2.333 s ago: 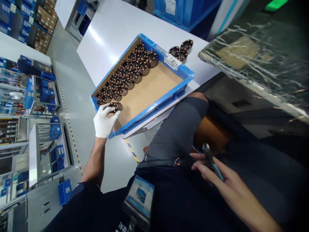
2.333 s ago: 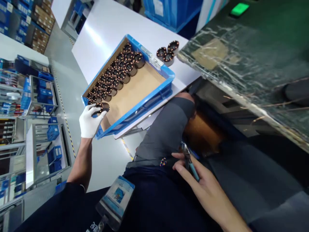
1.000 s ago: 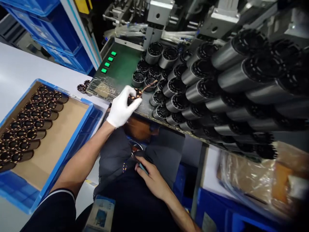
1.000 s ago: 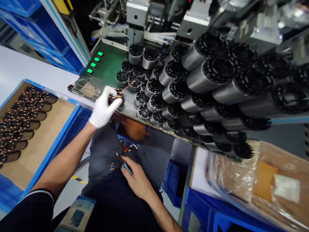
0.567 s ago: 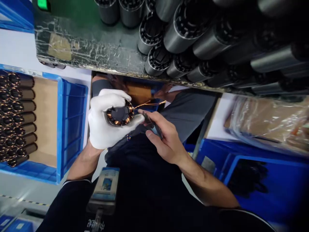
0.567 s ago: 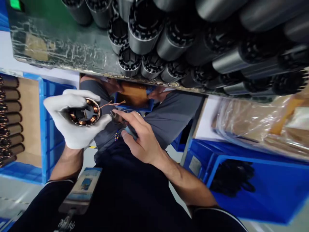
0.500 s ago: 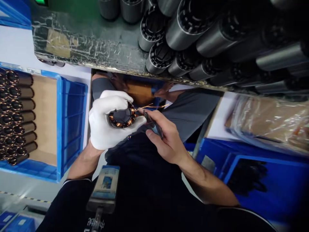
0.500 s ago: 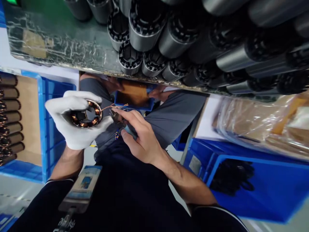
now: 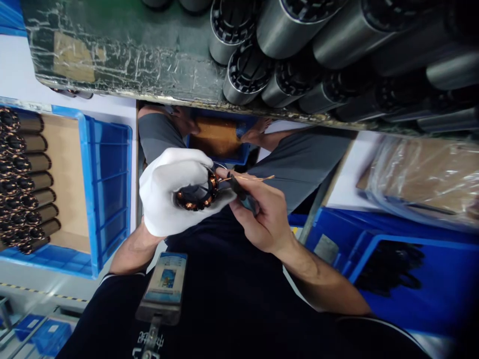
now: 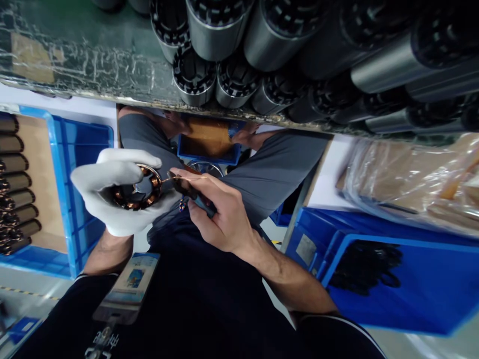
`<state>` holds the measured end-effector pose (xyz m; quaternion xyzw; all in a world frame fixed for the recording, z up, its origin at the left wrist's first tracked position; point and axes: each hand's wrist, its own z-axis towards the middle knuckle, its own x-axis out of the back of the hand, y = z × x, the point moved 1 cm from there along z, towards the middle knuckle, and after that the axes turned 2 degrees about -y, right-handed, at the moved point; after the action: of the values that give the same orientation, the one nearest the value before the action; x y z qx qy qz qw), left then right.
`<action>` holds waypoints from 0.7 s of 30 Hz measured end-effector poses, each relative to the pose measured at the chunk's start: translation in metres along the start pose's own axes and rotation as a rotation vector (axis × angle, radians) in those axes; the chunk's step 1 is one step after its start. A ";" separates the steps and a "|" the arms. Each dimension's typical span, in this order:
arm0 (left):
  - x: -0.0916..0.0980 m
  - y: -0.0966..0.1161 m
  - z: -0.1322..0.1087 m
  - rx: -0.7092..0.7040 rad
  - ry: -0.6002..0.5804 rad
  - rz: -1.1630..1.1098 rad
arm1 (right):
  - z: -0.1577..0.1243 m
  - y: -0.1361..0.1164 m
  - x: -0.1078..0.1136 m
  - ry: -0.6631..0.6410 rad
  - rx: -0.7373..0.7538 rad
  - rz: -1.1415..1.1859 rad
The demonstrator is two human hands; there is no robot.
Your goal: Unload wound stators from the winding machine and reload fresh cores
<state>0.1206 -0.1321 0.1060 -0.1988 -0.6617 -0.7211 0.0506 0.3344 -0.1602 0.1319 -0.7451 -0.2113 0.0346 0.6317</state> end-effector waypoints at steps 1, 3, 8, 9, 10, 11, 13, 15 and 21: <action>-0.002 0.000 0.002 -0.039 0.050 -0.003 | 0.003 0.002 0.000 0.003 -0.017 -0.021; -0.009 -0.007 0.004 -0.066 0.134 0.040 | 0.011 0.015 0.002 -0.006 -0.098 -0.059; -0.029 -0.041 -0.006 0.147 0.080 0.212 | 0.028 0.070 0.004 -0.110 -0.463 0.149; -0.032 -0.046 -0.010 0.170 0.044 0.185 | 0.028 0.078 0.003 -0.146 -0.537 0.268; -0.034 -0.049 -0.014 0.170 0.010 0.143 | 0.028 0.083 0.002 -0.185 -0.603 0.391; -0.035 -0.050 -0.017 0.152 -0.026 0.099 | 0.026 0.086 0.000 -0.227 -0.657 0.505; -0.038 -0.047 -0.018 0.091 -0.124 0.020 | 0.023 0.084 -0.004 -0.311 -0.721 0.667; -0.037 -0.039 -0.015 0.034 -0.254 -0.027 | 0.019 0.079 -0.006 -0.351 -0.736 0.738; -0.007 -0.011 -0.003 0.098 -0.340 0.072 | 0.006 0.075 0.017 -0.060 -0.647 0.552</action>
<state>0.1226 -0.1351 0.0930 -0.3386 -0.6876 -0.6418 -0.0266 0.3681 -0.1568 0.0622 -0.9322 -0.0220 0.1558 0.3258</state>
